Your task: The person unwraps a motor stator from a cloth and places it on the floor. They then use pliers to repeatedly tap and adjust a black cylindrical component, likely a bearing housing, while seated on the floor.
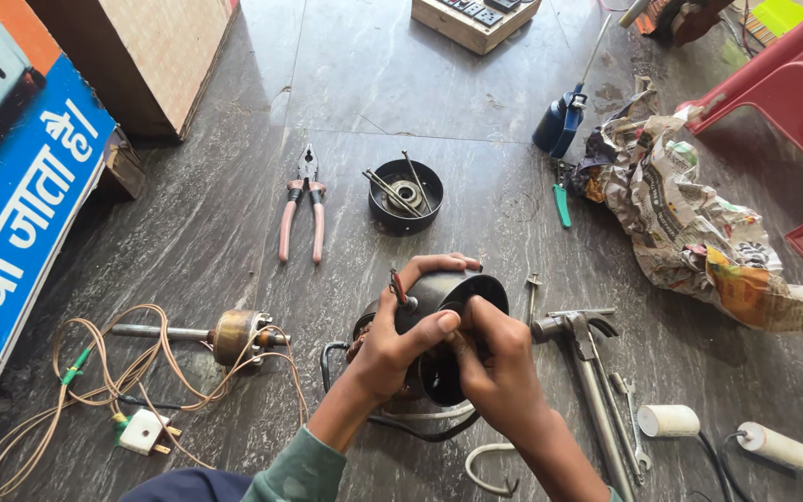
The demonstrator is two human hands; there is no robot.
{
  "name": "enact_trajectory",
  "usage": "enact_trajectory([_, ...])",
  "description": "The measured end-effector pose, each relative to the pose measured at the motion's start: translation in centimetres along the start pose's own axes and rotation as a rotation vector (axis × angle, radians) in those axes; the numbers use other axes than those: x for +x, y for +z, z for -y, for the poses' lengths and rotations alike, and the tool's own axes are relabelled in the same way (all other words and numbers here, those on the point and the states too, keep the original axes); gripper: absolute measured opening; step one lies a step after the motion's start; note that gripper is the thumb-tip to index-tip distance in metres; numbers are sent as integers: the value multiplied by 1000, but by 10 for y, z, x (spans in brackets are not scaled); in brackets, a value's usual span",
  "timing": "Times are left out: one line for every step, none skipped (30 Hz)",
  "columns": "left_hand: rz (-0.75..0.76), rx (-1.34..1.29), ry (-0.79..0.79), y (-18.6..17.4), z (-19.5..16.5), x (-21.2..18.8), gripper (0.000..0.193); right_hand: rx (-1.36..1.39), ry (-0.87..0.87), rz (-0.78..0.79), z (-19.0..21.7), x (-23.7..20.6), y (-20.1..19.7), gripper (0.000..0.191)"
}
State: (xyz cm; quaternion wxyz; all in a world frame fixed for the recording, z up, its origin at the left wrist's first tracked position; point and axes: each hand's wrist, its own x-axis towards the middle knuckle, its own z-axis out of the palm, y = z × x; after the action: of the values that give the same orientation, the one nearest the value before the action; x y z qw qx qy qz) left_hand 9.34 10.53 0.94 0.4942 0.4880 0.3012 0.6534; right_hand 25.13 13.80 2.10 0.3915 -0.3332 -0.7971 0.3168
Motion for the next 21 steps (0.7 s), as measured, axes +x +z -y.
enact_trajectory([-5, -16, -17, -2, 1, 0, 61, 0, -17, 2, -2, 0, 1, 15])
enact_trajectory([-13, -35, -35, -2, 3, 0, 62, -2, -30, 18, -3, -1, 1, 16])
enact_trajectory([-20, -52, -51, -2, 4, 0, 62, -3, -45, 33, -4, 0, 0, 16])
enact_trajectory([-19, -50, -46, -1, 5, 0, 61, -3, -64, 44, -5, 2, 0, 17])
enact_trajectory([-15, -47, -40, 1, 5, 0, 60, -3, -47, 46, -5, 3, -2, 18])
enact_trajectory([-11, -47, -35, 2, 6, 0, 59, -5, -28, 49, -5, 3, -5, 19])
enact_trajectory([-11, -66, -18, 4, 7, 0, 59, -8, -7, 56, -5, 3, -8, 20])
enact_trajectory([-12, -85, -3, 5, 7, -1, 58, -6, -20, 81, -5, 3, -11, 20])
enact_trajectory([-11, -104, 10, 6, 7, -1, 57, -5, -31, 105, -6, 5, -15, 21])
enact_trajectory([-16, -90, 18, 7, 8, 0, 57, -5, -40, 123, -8, 8, -18, 22])
enact_trajectory([-18, -77, 24, 7, 8, 1, 57, -15, -48, 134, -9, 10, -20, 22])
enact_trajectory([-22, -61, 29, 7, 9, 1, 57, -22, -57, 147, -11, 12, -21, 23])
enact_trajectory([-22, -46, 42, 6, 10, 2, 56, -28, -68, 163, -13, 15, -21, 23])
enact_trajectory([-23, -33, 56, 6, 11, 4, 56, -22, -77, 159, -14, 16, -22, 22])
enact_trajectory([-26, -20, 69, 6, 11, 5, 56, -14, -85, 157, -15, 17, -22, 22])
enact_trajectory([-26, -13, 75, 6, 12, 6, 55, -7, -93, 156, -16, 18, -23, 22])
enact_trajectory([-26, -6, 82, 7, 13, 7, 55, 2, -93, 150, -16, 19, -23, 21])
enact_trajectory([-26, -1, 91, 7, 13, 9, 55, 9, -94, 144, -16, 19, -24, 20])
enact_trajectory([-37, -7, 95, 8, 13, 9, 55, 15, -95, 136, -15, 20, -25, 20])
enact_trajectory([-47, -12, 98, 9, 13, 10, 55, 10, -89, 136, -14, 20, -25, 21])
enact_trajectory([-58, -15, 100, 9, 12, 10, 55, 7, -83, 136, -14, 21, -25, 22])
